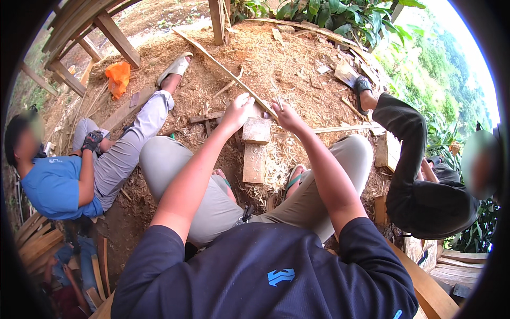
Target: The person sits on the ground and uses a hand saw to shave thin strips from a piece of wood. They repeatedly pull the saw across the wood to create shavings and then inspect the resulting strips.
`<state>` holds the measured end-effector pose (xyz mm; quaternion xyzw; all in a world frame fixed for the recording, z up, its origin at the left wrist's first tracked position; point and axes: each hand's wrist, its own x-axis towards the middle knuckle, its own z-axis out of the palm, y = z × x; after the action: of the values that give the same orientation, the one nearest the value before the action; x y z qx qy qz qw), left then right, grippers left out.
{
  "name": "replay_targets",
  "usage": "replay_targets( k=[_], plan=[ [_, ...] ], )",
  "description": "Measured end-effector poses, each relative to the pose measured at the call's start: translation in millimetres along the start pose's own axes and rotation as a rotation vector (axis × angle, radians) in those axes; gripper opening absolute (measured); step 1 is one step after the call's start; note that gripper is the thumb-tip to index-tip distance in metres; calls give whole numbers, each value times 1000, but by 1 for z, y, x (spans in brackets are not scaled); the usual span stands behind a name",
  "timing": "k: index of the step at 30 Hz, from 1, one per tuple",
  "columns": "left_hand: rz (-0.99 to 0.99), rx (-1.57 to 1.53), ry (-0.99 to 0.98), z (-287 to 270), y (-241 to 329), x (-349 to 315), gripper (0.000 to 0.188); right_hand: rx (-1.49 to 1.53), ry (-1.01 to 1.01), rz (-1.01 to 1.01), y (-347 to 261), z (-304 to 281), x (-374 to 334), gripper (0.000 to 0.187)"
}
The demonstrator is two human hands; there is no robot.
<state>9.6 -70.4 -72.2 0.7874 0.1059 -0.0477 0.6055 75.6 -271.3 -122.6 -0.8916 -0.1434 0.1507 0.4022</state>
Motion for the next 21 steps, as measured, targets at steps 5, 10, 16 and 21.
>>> replay_targets(
  k=[5,10,16,21],
  plan=[
    [65,77,51,-3,-7,4,53,362,108,19,-41,-12,-12,44],
    [112,94,204,12,-8,20,50,1447,-693,-605,-167,-72,-106,36],
    [53,-121,174,1,-26,32,52,1723,-1851,-551,-326,-86,-196,36],
    [96,-35,173,-1,-26,31,57,1713,-2168,-512,-344,-68,-212,35]
  ],
)
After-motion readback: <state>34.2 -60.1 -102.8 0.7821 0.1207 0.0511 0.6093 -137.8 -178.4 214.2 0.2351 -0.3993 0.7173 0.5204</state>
